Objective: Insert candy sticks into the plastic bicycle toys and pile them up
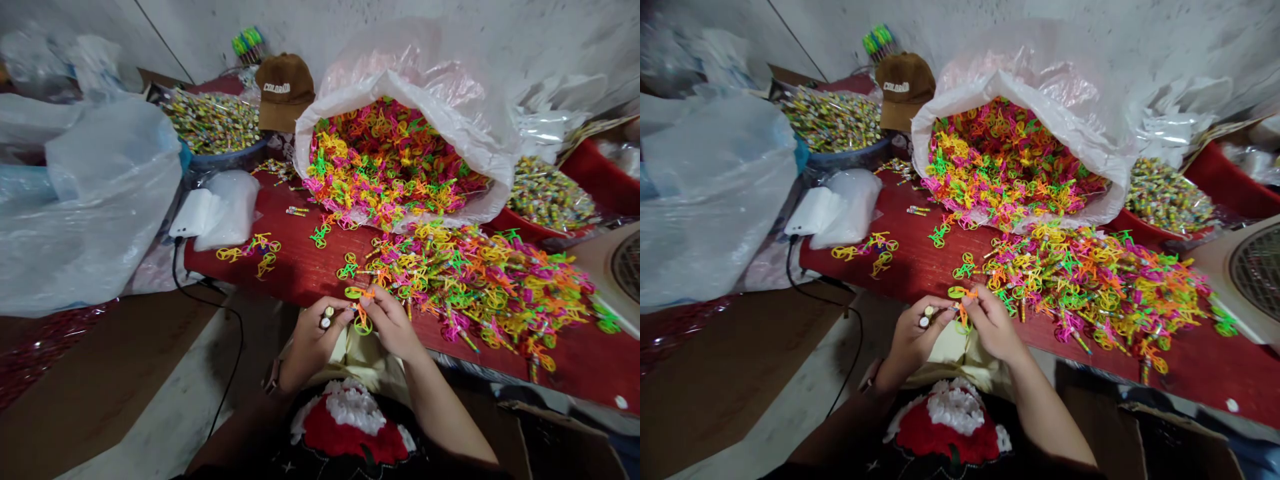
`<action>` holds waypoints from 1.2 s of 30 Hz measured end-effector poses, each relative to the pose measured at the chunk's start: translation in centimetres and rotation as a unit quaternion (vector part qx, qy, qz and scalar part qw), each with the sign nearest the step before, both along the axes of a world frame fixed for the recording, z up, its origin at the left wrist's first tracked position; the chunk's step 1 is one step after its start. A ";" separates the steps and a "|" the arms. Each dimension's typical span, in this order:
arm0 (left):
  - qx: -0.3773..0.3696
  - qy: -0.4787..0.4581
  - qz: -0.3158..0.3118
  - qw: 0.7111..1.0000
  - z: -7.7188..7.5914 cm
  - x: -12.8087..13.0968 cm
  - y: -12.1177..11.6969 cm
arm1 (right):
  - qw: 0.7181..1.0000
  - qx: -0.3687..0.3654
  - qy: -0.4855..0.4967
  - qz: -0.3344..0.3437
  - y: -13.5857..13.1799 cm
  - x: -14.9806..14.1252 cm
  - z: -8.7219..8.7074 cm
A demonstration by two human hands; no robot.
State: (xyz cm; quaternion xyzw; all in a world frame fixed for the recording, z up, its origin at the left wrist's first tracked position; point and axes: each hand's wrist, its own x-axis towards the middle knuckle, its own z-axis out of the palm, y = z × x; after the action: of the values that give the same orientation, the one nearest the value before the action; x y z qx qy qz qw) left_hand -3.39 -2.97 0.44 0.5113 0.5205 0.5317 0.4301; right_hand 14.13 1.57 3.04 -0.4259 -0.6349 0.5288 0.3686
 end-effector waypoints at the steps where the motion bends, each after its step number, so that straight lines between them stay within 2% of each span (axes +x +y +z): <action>1: 0.001 -0.002 0.001 1.000 0.0 0.2 -0.1 | 0.999 0.024 -0.021 -0.002 -0.2 0.0 0.0; 4: -0.002 -0.011 0.016 1.000 0.0 0.9 -0.3 | 0.997 0.063 -0.051 -0.006 -0.6 -0.2 -0.1; 8: 0.014 -0.018 0.017 1.000 0.4 1.0 -0.5 | 0.996 0.066 -0.044 -0.031 -0.7 -0.5 -0.3; 15: 0.026 0.022 -0.046 0.998 1.1 0.2 -0.5 | 0.995 0.083 -0.053 -0.009 -1.2 -0.2 0.4; 21: 0.082 0.030 -0.055 0.995 0.2 0.2 -0.4 | 0.991 0.071 -0.105 -0.045 -1.6 -0.3 0.4; 30: 0.044 0.049 -0.120 0.991 -0.1 0.1 -1.1 | 0.990 0.073 -0.113 -0.033 -2.2 0.2 -0.3; 36: 0.066 0.073 -0.165 0.981 -0.1 0.6 -1.7 | 0.992 0.045 -0.103 -0.055 -3.7 0.6 -0.9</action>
State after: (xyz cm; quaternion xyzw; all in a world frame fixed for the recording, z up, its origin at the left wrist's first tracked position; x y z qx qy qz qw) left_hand -2.77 -4.65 0.31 0.6546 0.4228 0.4482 0.4380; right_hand 14.68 -2.10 2.17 -0.4957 -0.6679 0.4321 0.3485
